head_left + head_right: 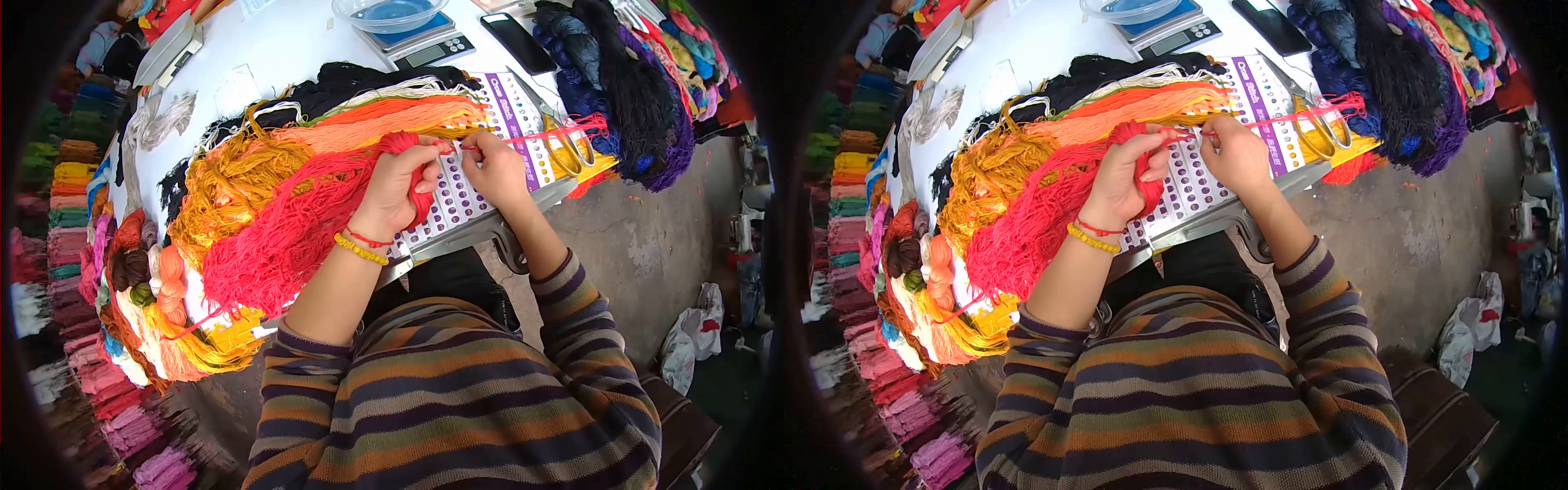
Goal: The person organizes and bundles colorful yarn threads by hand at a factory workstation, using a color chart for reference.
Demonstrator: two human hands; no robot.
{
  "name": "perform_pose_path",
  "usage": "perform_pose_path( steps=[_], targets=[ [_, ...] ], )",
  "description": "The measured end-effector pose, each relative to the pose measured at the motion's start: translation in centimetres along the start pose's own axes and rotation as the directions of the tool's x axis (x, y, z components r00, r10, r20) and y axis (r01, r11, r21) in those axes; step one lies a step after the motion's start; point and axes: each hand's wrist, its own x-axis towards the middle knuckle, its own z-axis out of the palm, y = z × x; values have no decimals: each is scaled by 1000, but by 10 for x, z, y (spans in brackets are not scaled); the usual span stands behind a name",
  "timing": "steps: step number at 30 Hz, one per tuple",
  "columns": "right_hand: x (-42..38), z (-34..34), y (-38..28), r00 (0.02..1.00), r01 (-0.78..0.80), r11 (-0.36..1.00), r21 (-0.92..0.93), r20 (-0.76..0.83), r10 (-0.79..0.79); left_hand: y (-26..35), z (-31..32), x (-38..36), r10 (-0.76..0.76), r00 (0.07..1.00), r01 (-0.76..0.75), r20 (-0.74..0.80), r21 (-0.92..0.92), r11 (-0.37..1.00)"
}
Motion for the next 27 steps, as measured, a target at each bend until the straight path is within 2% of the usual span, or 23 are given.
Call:
perform_pose_path(
  steps=[2,5,6,7,8,9,10,11,13,15,18,20,21,22,24,25,26,27],
  targets=[
    [0,0,2,999,40,999,-20,-17,-40,4,2,-5,-116,981,159,155,-300,941],
    [1,2,3,999,42,997,-69,-18,-43,-4,-3,0,-168,948,210,270,-137,968],
    [1,3,6,997,24,999,24,-79,-22,-10,-5,6,-168,942,191,290,-53,980],
    [0,3,8,991,12,993,116,-136,4,-14,-5,12,-166,942,190,292,-54,980],
    [0,1,7,987,-64,977,206,-135,93,-17,-1,17,-212,967,215,139,-6,977],
    [-3,-1,4,985,46,981,190,-169,-13,-19,2,20,-247,969,247,-20,38,968],
    [-4,-2,1,972,154,973,170,-202,-118,-20,3,22,-266,964,266,-3,-5,964],
    [-4,-1,0,936,318,939,131,-203,-288,-22,2,23,-267,964,267,0,-5,964],
    [-8,-3,-3,933,350,934,71,-118,-340,-28,-1,23,-247,964,257,94,-117,959],
    [-7,-4,-6,950,305,949,79,-93,-298,-31,-6,23,-222,971,232,86,-137,963],
    [-4,-1,-6,961,275,961,-23,25,-274,-26,-13,14,-93,984,91,-153,-21,996],
    [-3,0,-5,969,244,969,-50,47,-241,-17,-34,6,-31,988,33,-152,10,999],
    [-3,0,-4,977,209,975,-78,68,-204,-6,-50,-2,-11,991,8,-135,-20,1000],
    [-3,-1,-4,977,207,975,-80,66,-202,8,-65,-9,21,976,-49,-217,-124,991],
    [-2,-1,-6,979,175,981,-81,118,-165,47,-106,-31,103,989,-128,-105,-275,953],
    [-2,-1,-7,979,177,981,-80,117,-167,70,-110,-52,222,932,-267,-286,-130,955],
    [-2,-1,-8,981,164,983,-80,122,-154,92,-140,-69,306,905,-334,-295,-48,941],
    [-2,-2,-9,982,151,985,-81,128,-140,116,-157,-87,463,781,-425,-420,187,886]
  ],
)
